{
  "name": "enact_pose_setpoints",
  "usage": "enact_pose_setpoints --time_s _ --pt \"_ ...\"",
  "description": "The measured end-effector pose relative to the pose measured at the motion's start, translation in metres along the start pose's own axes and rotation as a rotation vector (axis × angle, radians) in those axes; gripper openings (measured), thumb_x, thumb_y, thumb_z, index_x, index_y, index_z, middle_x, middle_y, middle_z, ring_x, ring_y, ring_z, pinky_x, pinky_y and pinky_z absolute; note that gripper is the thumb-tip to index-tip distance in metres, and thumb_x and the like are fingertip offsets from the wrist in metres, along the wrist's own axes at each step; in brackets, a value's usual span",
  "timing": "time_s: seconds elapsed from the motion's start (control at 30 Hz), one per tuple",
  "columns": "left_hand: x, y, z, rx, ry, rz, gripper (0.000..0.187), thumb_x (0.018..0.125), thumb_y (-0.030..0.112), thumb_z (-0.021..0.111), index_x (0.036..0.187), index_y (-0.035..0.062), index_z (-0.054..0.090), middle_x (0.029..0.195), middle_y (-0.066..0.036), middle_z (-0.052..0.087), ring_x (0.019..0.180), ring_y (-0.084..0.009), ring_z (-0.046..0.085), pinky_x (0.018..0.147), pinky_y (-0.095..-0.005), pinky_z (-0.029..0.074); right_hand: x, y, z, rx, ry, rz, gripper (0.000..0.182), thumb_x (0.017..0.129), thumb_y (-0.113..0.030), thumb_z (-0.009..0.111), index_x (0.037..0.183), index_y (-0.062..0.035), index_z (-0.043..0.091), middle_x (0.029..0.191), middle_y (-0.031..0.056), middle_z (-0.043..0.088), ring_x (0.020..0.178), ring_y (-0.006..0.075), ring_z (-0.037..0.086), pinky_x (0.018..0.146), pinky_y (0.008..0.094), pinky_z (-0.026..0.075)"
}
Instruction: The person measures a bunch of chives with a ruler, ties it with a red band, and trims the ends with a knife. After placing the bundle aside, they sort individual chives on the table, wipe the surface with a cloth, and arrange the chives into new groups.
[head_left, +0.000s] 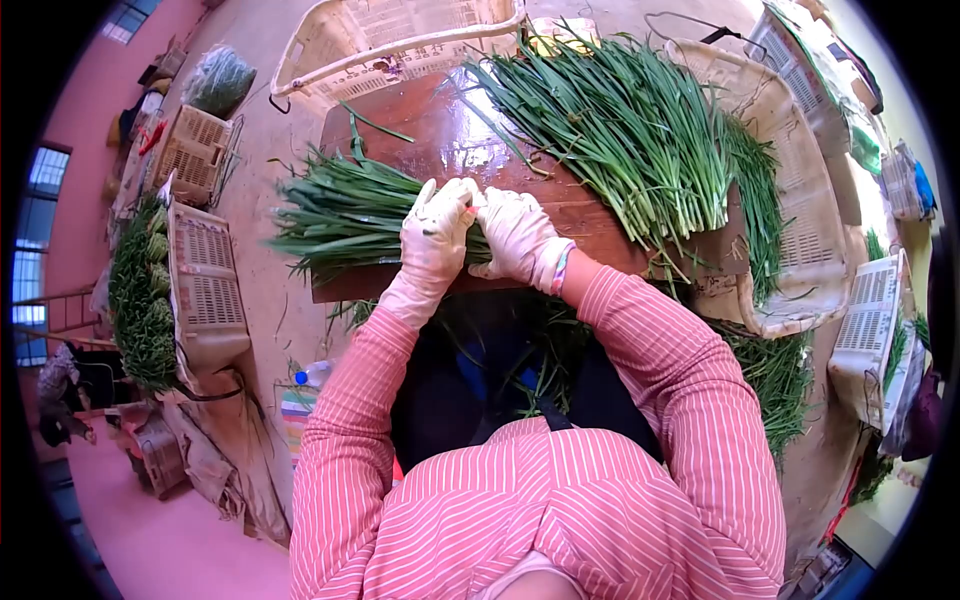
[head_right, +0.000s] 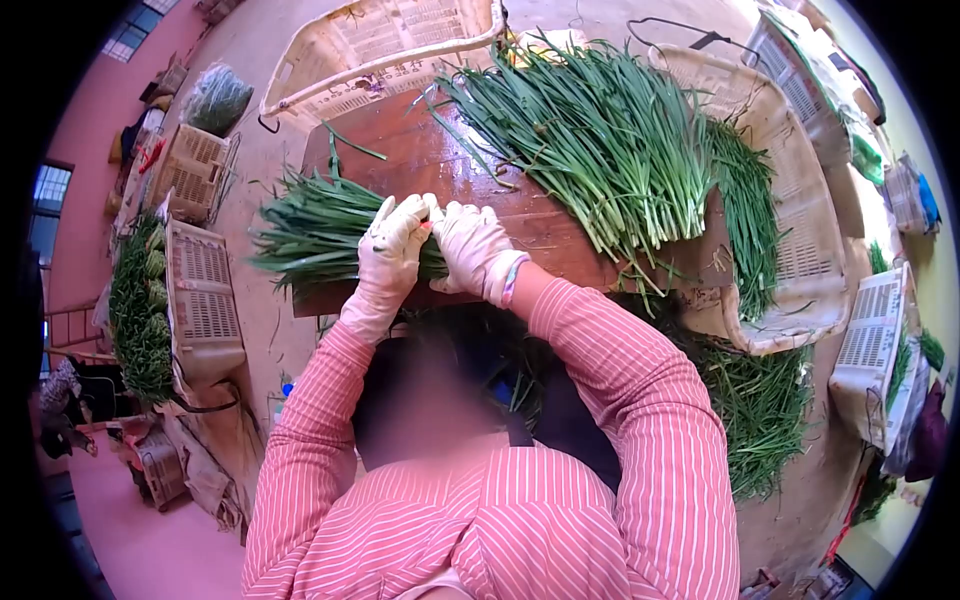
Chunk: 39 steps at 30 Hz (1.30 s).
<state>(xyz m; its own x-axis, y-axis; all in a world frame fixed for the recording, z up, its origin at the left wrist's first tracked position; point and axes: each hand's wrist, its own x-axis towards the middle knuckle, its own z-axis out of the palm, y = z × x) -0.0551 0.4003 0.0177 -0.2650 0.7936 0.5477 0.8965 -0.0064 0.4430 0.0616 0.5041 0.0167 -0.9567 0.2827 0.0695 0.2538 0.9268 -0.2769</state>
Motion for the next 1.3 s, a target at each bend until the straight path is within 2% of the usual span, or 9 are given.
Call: enact_pose_setpoints --time_s 0.13,0.37,0.43,0.57,0.7,0.73,0.97,1.07,1.3 --pt "-0.009 0.009 -0.009 -0.035 -0.048 -0.042 0.024 0.082 0.005 0.063 0.106 0.0043 0.063 0.106 -0.013 0.066 0.105 -0.0286 0.061 0.102 -0.0421 0.039 -0.001 -0.007 -0.001 -0.145 -0.014 -0.039 0.105 0.054 -0.052 0.08 0.131 0.005 0.037 0.097 0.0138 0.056 0.091 0.0258 0.057 0.074 0.0364 0.045" --pt "-0.007 -0.024 0.011 -0.526 -0.004 -0.369 0.011 0.09 0.002 0.055 0.099 0.0014 0.061 0.106 -0.007 0.067 0.099 -0.0171 0.06 0.098 -0.0326 0.038 0.009 0.022 -0.003 0.121 -0.015 -0.066 0.101 0.057 -0.062 0.075 0.129 -0.0005 0.04 0.092 0.0158 0.056 0.088 0.0307 0.058 0.076 0.0402 0.046" --pt "-0.007 -0.025 0.006 -0.322 -0.02 -0.238 0.008 0.091 0.001 0.054 0.097 0.0006 0.06 0.106 -0.01 0.066 0.103 -0.019 0.059 0.1 -0.0319 0.038 0.012 0.033 -0.006 0.391 -0.026 -0.092 0.095 0.064 -0.058 0.074 0.13 0.0019 0.041 0.114 0.0236 0.056 0.109 0.034 0.055 0.093 0.0399 0.043" --pt "-0.015 -0.028 0.009 -0.59 0.013 -0.316 0.009 0.091 0.001 0.053 0.096 0.0003 0.06 0.105 -0.01 0.066 0.103 -0.0175 0.059 0.096 -0.03 0.04 -0.006 0.073 -0.043 1.207 0.175 0.174 0.067 0.086 -0.031 0.067 0.134 0.0074 0.038 0.134 0.0212 0.047 0.124 0.0239 0.046 0.105 0.0321 0.034" --pt "-0.01 -0.023 0.005 -0.583 0.011 -0.342 0.011 0.09 -0.001 0.054 0.098 0.0002 0.062 0.104 -0.008 0.066 0.098 -0.0153 0.06 0.092 -0.0273 0.042 -0.02 0.058 -0.058 0.694 0.362 0.156 0.044 0.089 -0.027 0.062 0.121 0.0015 0.055 0.116 0.0178 0.06 0.108 0.0257 0.057 0.093 0.0327 0.045" --pt "-0.01 -0.023 0.005 -0.585 0.014 -0.342 0.011 0.09 -0.001 0.054 0.098 0.0002 0.062 0.104 -0.008 0.066 0.098 -0.0153 0.06 0.092 -0.0273 0.042 -0.013 0.049 -0.047 0.473 0.56 -0.024 0.047 0.087 -0.038 0.06 0.113 0.0015 0.059 0.104 0.0184 0.064 0.098 0.0319 0.06 0.087 0.0367 0.047" --pt "-0.012 -0.03 0.007 -0.528 0.015 -0.301 0.009 0.09 0.001 0.055 0.097 0.0009 0.061 0.105 -0.008 0.067 0.106 -0.0188 0.058 0.097 -0.03 0.039 -0.014 0.046 -0.044 0.526 0.315 0.017 0.03 0.079 -0.031 0.067 0.096 -0.0075 0.069 0.091 0.0111 0.065 0.086 0.0281 0.06 0.078 0.0377 0.048" --pt "-0.011 -0.031 0.007 -0.436 -0.005 -0.269 0.006 0.091 0.002 0.054 0.094 0.0004 0.059 0.107 -0.008 0.066 0.111 -0.0203 0.056 0.101 -0.0311 0.036 -0.026 0.036 -0.046 0.191 0.272 -0.117 0.022 0.071 -0.03 0.071 0.084 -0.0123 0.071 0.081 0.009 0.06 0.077 0.0273 0.058 0.069 0.0386 0.047" --pt "-0.011 -0.029 0.005 -0.288 0.015 -0.215 0.011 0.091 0.005 0.054 0.098 0.0063 0.062 0.111 -0.006 0.066 0.116 -0.0234 0.055 0.106 -0.0384 0.03 -0.027 0.02 -0.025 -0.076 0.297 -0.101 0.018 0.072 -0.024 0.066 0.075 -0.0063 0.062 0.075 0.0104 0.058 0.075 0.0272 0.059 0.066 0.0385 0.048"
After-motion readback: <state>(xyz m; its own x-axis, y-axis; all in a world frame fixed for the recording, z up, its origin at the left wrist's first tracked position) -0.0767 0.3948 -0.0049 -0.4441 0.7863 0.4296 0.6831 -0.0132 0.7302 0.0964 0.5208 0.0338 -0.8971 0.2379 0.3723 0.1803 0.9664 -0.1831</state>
